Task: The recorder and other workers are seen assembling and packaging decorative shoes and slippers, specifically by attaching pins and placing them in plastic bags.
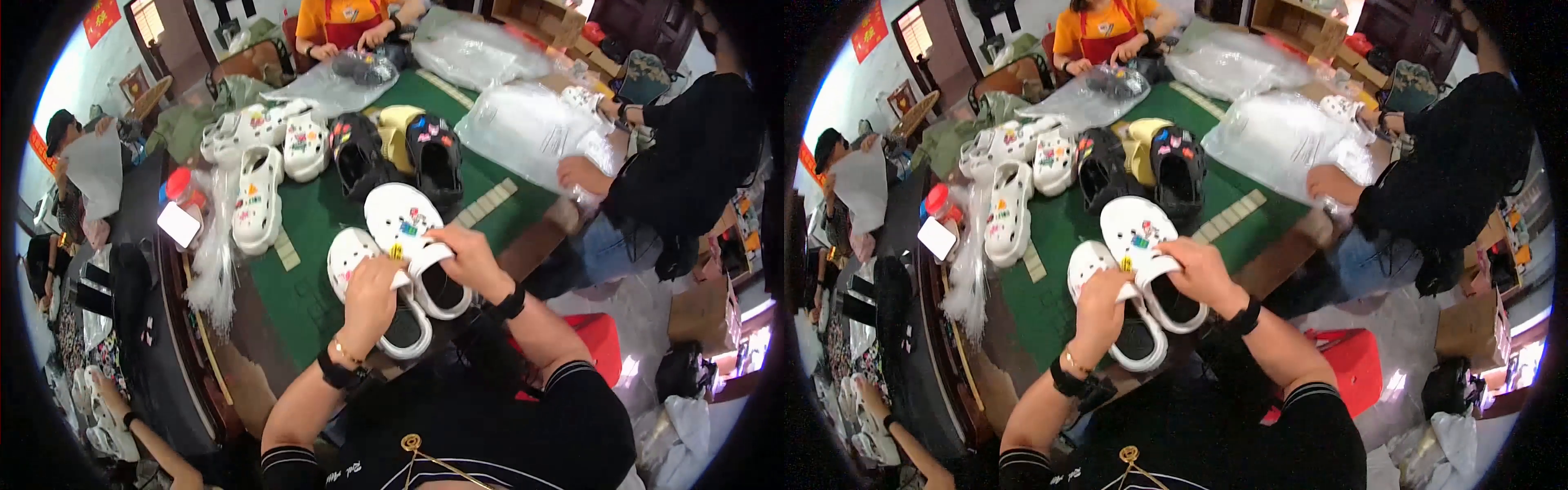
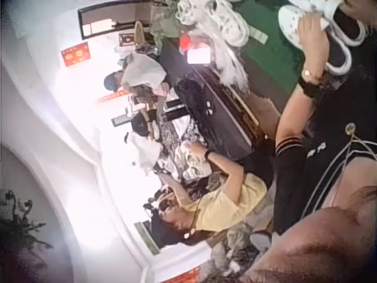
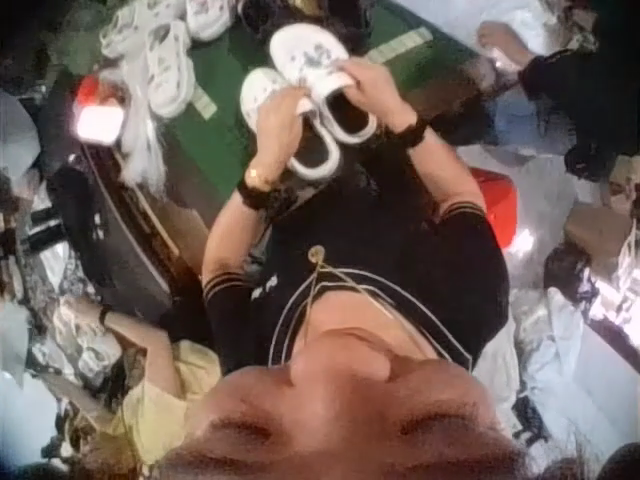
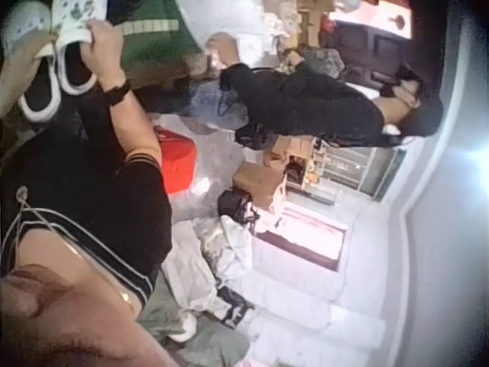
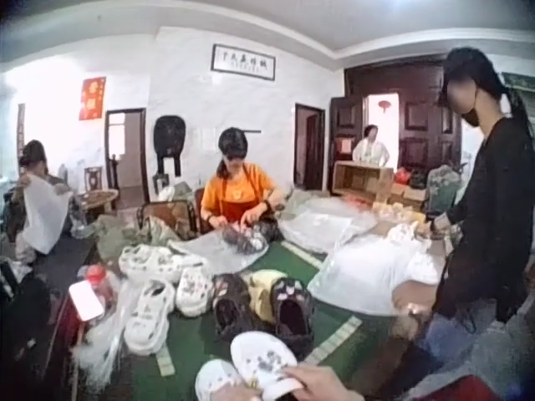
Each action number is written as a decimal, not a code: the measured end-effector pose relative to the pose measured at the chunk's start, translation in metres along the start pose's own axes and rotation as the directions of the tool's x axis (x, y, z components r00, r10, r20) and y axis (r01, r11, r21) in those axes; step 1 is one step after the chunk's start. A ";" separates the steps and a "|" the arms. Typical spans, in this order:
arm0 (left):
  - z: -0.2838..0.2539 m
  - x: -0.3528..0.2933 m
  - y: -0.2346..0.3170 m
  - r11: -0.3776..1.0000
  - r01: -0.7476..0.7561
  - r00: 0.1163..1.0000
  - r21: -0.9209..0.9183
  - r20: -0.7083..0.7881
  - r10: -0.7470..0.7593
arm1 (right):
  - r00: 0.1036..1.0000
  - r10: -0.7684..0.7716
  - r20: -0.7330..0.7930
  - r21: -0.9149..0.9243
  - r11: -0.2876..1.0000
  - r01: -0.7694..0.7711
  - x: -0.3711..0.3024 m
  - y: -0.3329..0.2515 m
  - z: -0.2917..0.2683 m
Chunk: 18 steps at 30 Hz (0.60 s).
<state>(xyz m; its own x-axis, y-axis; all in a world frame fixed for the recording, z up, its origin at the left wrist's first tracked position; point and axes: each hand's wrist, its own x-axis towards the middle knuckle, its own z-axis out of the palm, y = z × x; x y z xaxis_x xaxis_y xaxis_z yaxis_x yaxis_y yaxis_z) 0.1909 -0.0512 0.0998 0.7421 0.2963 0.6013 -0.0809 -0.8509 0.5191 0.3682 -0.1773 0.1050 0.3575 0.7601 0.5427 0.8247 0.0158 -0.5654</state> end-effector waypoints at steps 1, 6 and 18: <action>-0.001 0.001 0.002 0.999 0.036 0.999 0.002 -0.006 -0.036 | 1.000 -0.015 0.002 0.002 1.000 0.015 0.002 -0.001 -0.001; 0.008 0.004 0.013 0.998 0.057 0.995 -0.023 -0.083 -0.059 | 0.997 -0.073 0.024 -0.005 0.997 0.073 0.009 -0.002 -0.021; 0.032 -0.039 0.019 0.975 0.221 0.971 -0.002 -0.089 -0.221 | 0.993 0.058 0.100 -0.050 0.997 -0.054 -0.033 0.019 -0.032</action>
<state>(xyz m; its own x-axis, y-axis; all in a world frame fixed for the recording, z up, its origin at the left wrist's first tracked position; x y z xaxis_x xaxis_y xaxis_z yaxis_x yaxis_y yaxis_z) 0.1819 -0.0927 0.0668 0.6791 0.5142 0.5238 0.0836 -0.7632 0.6407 0.3860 -0.2228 0.0966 0.3594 0.8209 0.4439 0.8251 -0.0573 -0.5621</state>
